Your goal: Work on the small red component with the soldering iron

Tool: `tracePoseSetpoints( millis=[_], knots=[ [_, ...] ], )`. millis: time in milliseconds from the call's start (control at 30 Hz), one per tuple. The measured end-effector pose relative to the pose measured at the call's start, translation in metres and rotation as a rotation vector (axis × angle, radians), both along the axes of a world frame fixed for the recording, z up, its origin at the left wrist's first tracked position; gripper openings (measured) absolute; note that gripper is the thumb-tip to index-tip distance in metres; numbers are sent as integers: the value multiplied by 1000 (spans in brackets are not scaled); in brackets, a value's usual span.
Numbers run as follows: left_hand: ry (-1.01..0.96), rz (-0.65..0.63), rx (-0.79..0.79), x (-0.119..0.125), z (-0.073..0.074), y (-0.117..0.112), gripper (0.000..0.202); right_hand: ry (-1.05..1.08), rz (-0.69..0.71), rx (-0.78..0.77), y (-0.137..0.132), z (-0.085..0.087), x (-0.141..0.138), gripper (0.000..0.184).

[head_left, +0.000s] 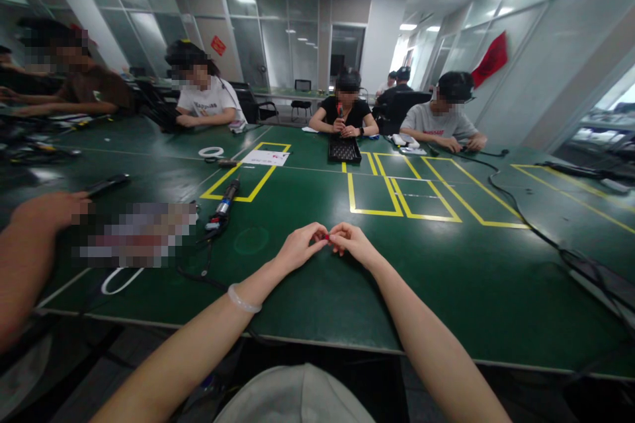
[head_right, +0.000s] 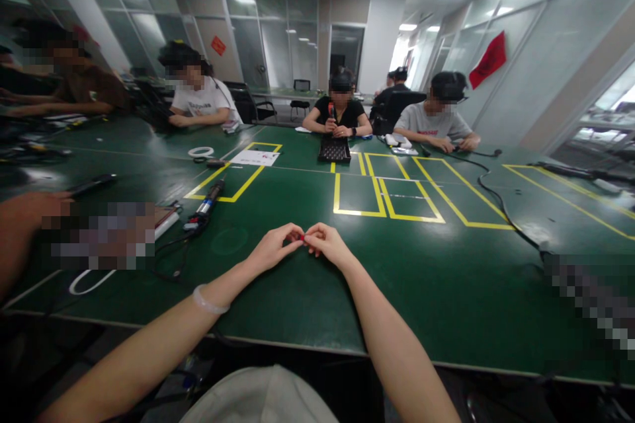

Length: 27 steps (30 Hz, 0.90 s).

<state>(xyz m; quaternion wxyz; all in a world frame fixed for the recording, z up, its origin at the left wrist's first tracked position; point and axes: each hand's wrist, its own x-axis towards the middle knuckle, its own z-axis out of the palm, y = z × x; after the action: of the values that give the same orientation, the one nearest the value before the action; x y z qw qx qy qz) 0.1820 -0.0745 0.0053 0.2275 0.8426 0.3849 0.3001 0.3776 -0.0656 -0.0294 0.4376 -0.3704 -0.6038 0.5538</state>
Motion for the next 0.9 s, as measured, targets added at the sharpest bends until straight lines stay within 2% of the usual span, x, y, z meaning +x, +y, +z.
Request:
tracePoseSetpoints(
  millis=[233,433,700,900],
  knots=[
    [50,75,0,-2,-3,3,26,31,-4,34,0,2,-1,33],
    [70,45,21,-1,-1,3,27,-60,-16,95,2,1,2,30],
    [73,23,1,-3,-5,6,26,-103,-27,97,2,0,1,26],
    [91,24,0,-7,-3,5,28,-135,-45,107,0,2,0,22]
  ],
)
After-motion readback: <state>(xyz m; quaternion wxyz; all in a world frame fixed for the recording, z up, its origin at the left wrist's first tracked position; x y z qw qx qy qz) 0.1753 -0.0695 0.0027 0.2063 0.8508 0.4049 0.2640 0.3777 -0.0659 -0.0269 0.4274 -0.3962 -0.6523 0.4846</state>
